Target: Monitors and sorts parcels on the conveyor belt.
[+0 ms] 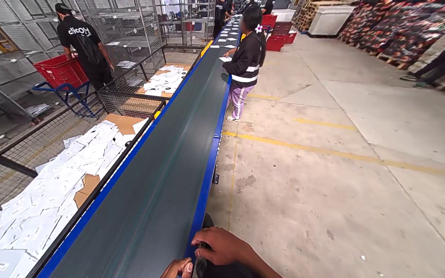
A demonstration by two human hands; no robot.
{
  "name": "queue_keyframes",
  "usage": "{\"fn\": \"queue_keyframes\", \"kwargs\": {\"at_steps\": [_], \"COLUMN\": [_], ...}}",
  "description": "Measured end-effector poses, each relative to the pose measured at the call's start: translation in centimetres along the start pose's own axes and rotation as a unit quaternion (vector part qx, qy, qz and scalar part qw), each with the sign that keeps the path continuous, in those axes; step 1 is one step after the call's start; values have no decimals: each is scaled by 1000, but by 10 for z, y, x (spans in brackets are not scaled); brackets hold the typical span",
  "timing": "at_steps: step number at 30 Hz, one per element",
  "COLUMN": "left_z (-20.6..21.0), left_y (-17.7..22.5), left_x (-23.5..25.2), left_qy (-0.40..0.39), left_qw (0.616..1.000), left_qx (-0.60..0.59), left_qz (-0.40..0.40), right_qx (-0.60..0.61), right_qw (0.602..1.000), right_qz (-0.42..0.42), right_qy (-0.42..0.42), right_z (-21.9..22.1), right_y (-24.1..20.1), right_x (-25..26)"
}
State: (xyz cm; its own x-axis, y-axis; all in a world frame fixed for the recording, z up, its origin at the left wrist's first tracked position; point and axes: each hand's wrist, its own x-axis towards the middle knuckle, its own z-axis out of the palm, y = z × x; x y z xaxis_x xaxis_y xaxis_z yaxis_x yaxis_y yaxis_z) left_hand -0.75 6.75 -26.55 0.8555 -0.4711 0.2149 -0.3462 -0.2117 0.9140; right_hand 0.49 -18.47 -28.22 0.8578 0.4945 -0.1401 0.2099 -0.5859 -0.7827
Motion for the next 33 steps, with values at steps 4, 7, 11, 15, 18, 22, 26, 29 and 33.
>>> {"fn": "queue_keyframes", "kwargs": {"at_steps": [4,7,11,15,18,22,26,29,33], "left_z": [0,-1,-1,-2,-2,-1,-1,0,-1], "left_y": [-1,-1,0,0,-1,-3,-2,-2,-2], "left_x": [0,0,1,1,0,-1,-2,-2,-2], "left_qy": [1,3,4,5,6,8,15,17,15], "left_qw": [1000,1000,1000,1000,1000,1000,1000,1000,1000], "left_qx": [2,3,7,9,6,8,10,8,8], "left_qz": [2,1,1,1,2,5,7,7,7], "right_qx": [-3,-3,0,-1,0,-2,-1,-3,-3], "right_qw": [1000,1000,1000,1000,1000,1000,1000,1000,1000], "right_qz": [-2,-5,-5,-3,0,5,3,3,7], "right_qy": [-1,-3,-1,-3,-7,-12,-14,-13,-15], "right_z": [0,0,0,-1,-1,-1,-1,0,0], "right_y": [0,0,-1,-2,-2,-2,-2,-1,0], "right_x": [0,2,2,4,4,4,3,3,3]}}
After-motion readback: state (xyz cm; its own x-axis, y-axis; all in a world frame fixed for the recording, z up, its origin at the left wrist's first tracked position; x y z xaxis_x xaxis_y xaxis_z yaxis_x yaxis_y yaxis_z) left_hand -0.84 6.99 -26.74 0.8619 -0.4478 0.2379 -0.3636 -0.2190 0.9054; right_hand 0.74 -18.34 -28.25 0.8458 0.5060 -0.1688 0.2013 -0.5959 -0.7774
